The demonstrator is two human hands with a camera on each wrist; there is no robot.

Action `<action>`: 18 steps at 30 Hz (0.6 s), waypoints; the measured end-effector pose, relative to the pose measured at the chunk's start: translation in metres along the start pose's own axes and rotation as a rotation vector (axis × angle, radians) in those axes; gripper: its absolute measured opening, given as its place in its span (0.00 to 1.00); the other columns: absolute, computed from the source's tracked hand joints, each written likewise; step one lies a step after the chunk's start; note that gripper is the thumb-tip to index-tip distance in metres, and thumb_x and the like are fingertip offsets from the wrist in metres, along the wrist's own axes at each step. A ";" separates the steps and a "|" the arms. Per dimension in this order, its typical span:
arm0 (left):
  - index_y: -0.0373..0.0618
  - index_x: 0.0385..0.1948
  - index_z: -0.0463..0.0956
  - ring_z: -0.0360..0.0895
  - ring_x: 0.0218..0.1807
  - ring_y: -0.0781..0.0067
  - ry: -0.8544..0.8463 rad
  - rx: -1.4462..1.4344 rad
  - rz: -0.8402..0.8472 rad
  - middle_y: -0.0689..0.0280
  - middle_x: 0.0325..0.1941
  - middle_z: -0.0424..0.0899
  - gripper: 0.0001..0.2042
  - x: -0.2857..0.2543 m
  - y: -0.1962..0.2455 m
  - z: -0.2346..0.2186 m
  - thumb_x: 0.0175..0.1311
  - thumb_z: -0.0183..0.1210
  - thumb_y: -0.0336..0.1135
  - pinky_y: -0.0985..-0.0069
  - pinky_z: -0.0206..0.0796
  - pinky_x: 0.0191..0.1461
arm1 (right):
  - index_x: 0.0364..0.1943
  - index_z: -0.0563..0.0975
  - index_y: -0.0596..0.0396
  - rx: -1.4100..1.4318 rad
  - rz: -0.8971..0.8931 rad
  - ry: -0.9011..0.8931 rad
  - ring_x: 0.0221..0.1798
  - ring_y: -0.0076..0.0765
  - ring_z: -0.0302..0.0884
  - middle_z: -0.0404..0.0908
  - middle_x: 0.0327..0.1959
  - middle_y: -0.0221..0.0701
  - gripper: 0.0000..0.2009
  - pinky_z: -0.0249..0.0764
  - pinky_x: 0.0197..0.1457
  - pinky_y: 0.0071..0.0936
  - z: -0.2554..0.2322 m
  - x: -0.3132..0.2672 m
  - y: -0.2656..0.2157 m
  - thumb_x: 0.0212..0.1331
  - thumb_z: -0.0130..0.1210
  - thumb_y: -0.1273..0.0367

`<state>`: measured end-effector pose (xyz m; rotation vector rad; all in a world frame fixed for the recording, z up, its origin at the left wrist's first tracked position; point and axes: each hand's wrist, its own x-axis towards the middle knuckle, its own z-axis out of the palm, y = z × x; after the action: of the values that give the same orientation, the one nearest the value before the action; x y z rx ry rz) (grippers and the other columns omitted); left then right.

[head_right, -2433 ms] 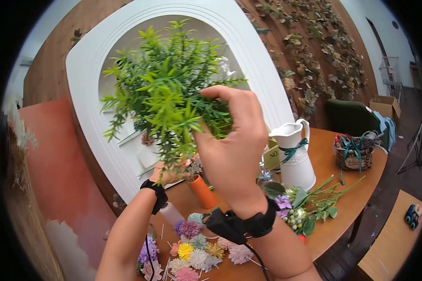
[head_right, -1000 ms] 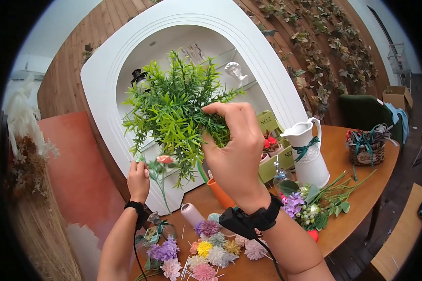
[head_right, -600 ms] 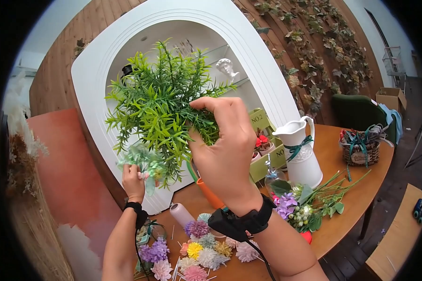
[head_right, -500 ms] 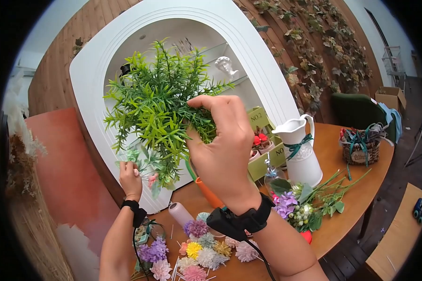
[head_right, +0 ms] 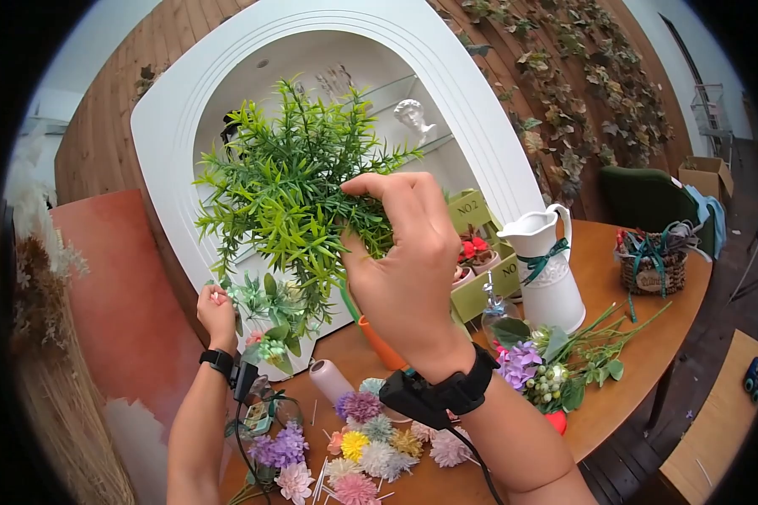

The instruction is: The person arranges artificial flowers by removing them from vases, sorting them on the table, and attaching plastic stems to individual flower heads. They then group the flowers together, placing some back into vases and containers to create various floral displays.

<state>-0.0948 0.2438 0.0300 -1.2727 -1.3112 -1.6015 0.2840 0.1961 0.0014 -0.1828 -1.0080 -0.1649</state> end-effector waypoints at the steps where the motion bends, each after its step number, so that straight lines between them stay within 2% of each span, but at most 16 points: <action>1: 0.44 0.25 0.72 0.72 0.22 0.76 -0.056 -0.127 -0.232 0.70 0.23 0.73 0.06 0.001 0.005 -0.003 0.53 0.54 0.18 0.75 0.66 0.23 | 0.39 0.77 0.55 0.004 0.002 -0.001 0.39 0.44 0.75 0.74 0.37 0.36 0.18 0.72 0.42 0.34 0.000 0.000 0.000 0.39 0.60 0.83; 2: 0.44 0.25 0.72 0.72 0.22 0.76 -0.055 -0.125 -0.232 0.70 0.23 0.73 0.06 0.002 0.000 -0.003 0.53 0.54 0.18 0.75 0.66 0.23 | 0.39 0.77 0.55 0.006 0.003 -0.001 0.39 0.44 0.75 0.74 0.37 0.36 0.18 0.72 0.42 0.34 0.001 0.000 -0.001 0.39 0.60 0.83; 4: 0.46 0.26 0.71 0.67 0.18 0.83 -0.100 -0.401 -0.386 0.75 0.21 0.69 0.07 0.004 -0.007 -0.002 0.56 0.56 0.19 0.83 0.62 0.18 | 0.39 0.77 0.55 0.008 -0.002 -0.001 0.39 0.44 0.76 0.74 0.36 0.36 0.18 0.72 0.42 0.34 0.001 -0.001 -0.001 0.39 0.60 0.83; 5: 0.46 0.26 0.71 0.67 0.18 0.83 -0.100 -0.401 -0.386 0.75 0.21 0.69 0.07 0.005 -0.007 -0.003 0.56 0.56 0.19 0.83 0.62 0.18 | 0.39 0.77 0.55 0.009 -0.002 0.000 0.39 0.44 0.76 0.74 0.36 0.36 0.18 0.72 0.42 0.34 0.001 -0.001 0.000 0.39 0.60 0.83; 7: 0.48 0.28 0.70 0.66 0.18 0.84 -0.135 -0.528 -0.580 0.76 0.21 0.68 0.09 0.005 -0.006 -0.006 0.55 0.57 0.18 0.84 0.61 0.19 | 0.39 0.77 0.55 0.008 0.000 -0.008 0.39 0.43 0.76 0.74 0.36 0.36 0.18 0.72 0.42 0.34 0.001 -0.001 0.000 0.39 0.60 0.83; 8: 0.48 0.28 0.70 0.66 0.18 0.84 -0.135 -0.529 -0.579 0.76 0.21 0.68 0.09 0.005 -0.005 -0.007 0.55 0.57 0.18 0.84 0.61 0.19 | 0.39 0.77 0.55 0.008 -0.001 -0.007 0.39 0.43 0.76 0.74 0.36 0.36 0.18 0.72 0.42 0.34 0.000 -0.001 0.000 0.39 0.60 0.83; 10: 0.50 0.26 0.69 0.64 0.17 0.84 -0.103 -0.567 -0.749 0.76 0.20 0.67 0.10 0.005 0.005 -0.009 0.54 0.56 0.18 0.85 0.62 0.19 | 0.39 0.77 0.56 0.006 0.004 -0.015 0.39 0.43 0.76 0.74 0.37 0.36 0.18 0.72 0.42 0.33 0.000 -0.001 -0.001 0.40 0.60 0.83; 14: 0.51 0.25 0.68 0.64 0.16 0.84 -0.132 -0.659 -0.838 0.76 0.20 0.67 0.11 0.006 0.006 -0.012 0.54 0.56 0.18 0.85 0.61 0.18 | 0.39 0.77 0.56 -0.001 -0.008 -0.023 0.39 0.42 0.76 0.74 0.37 0.36 0.18 0.72 0.41 0.33 0.000 -0.001 -0.001 0.40 0.60 0.83; 16: 0.52 0.25 0.67 0.64 0.15 0.83 -0.052 -0.703 -0.965 0.75 0.20 0.68 0.12 0.006 0.012 -0.010 0.54 0.57 0.18 0.86 0.61 0.17 | 0.39 0.77 0.56 0.003 -0.009 -0.017 0.39 0.42 0.76 0.74 0.37 0.36 0.18 0.72 0.41 0.33 0.001 -0.001 -0.001 0.40 0.60 0.83; 18: 0.52 0.25 0.67 0.64 0.15 0.83 -0.063 -0.789 -0.933 0.75 0.20 0.68 0.12 0.002 0.009 -0.010 0.53 0.57 0.18 0.86 0.60 0.17 | 0.39 0.77 0.56 0.007 -0.006 -0.019 0.39 0.42 0.76 0.74 0.37 0.36 0.17 0.73 0.42 0.33 0.001 -0.002 0.000 0.40 0.60 0.83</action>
<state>-0.0896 0.2318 0.0343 -1.1696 -1.4651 -2.9643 0.2818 0.1962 0.0008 -0.1758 -1.0283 -0.1651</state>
